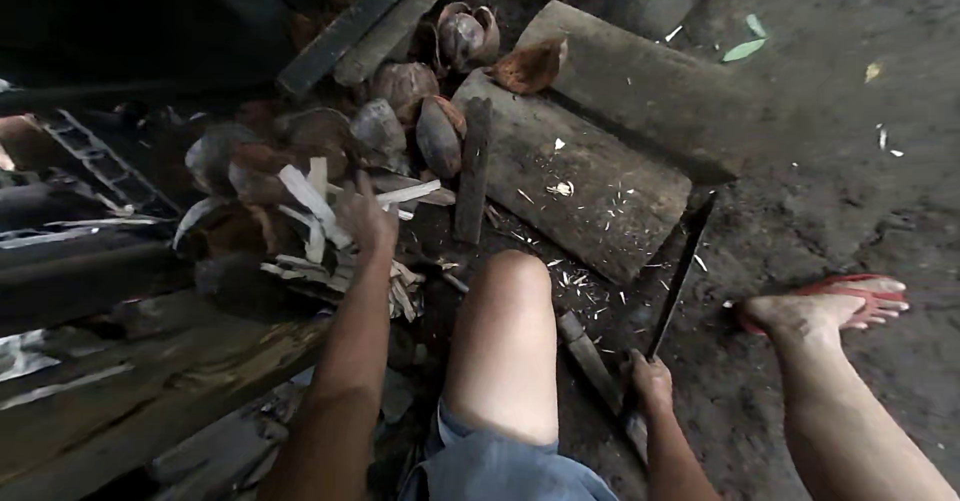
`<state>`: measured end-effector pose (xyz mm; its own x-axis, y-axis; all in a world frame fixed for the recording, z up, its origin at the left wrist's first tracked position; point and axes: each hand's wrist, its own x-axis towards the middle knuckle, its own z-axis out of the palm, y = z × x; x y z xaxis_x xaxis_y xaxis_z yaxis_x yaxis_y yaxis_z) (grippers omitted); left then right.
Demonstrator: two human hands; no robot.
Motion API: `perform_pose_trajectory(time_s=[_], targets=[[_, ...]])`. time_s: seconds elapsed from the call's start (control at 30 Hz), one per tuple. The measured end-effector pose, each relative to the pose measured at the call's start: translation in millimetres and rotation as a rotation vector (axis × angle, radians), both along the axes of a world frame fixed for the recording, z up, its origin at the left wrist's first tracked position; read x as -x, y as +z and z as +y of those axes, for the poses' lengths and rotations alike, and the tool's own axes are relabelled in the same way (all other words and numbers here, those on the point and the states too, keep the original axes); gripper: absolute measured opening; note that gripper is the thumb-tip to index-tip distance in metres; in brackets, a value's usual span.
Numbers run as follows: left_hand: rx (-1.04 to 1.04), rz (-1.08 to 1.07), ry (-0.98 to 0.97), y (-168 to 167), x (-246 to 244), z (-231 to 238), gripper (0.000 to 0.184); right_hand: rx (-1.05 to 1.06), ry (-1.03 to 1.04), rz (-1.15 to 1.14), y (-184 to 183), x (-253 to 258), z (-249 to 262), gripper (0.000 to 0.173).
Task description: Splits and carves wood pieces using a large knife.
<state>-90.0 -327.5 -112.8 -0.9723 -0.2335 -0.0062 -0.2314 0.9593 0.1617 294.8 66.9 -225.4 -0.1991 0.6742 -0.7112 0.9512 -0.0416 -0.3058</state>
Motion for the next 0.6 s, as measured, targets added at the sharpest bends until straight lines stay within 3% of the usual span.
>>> perform_pose_trajectory(time_s=[0.07,0.1,0.2,0.33,0.4,0.47,0.6], targets=[[-0.093,-0.176,-0.177,-19,4,36,0.051,0.01,-0.027,0.019,-1,0,1,0.037],[-0.158,-0.278,-0.202,-34,7,52,0.048,0.019,-0.038,0.021,-1,-1,2,0.036],[-0.33,-0.513,-0.062,-82,14,91,0.058,0.046,-0.053,-0.001,-3,-2,7,0.037],[-0.455,-0.578,0.151,-126,-2,119,0.087,0.065,-0.094,0.03,2,-2,10,0.034],[-0.554,-0.586,0.142,-133,-6,123,0.088,0.083,-0.123,0.051,3,-1,10,0.034],[-0.648,-0.588,0.077,-137,-8,123,0.072,0.089,-0.151,0.073,3,-2,6,0.035],[-0.792,-0.461,0.027,-97,-14,135,0.064,0.047,-0.208,0.119,13,6,-3,0.038]])
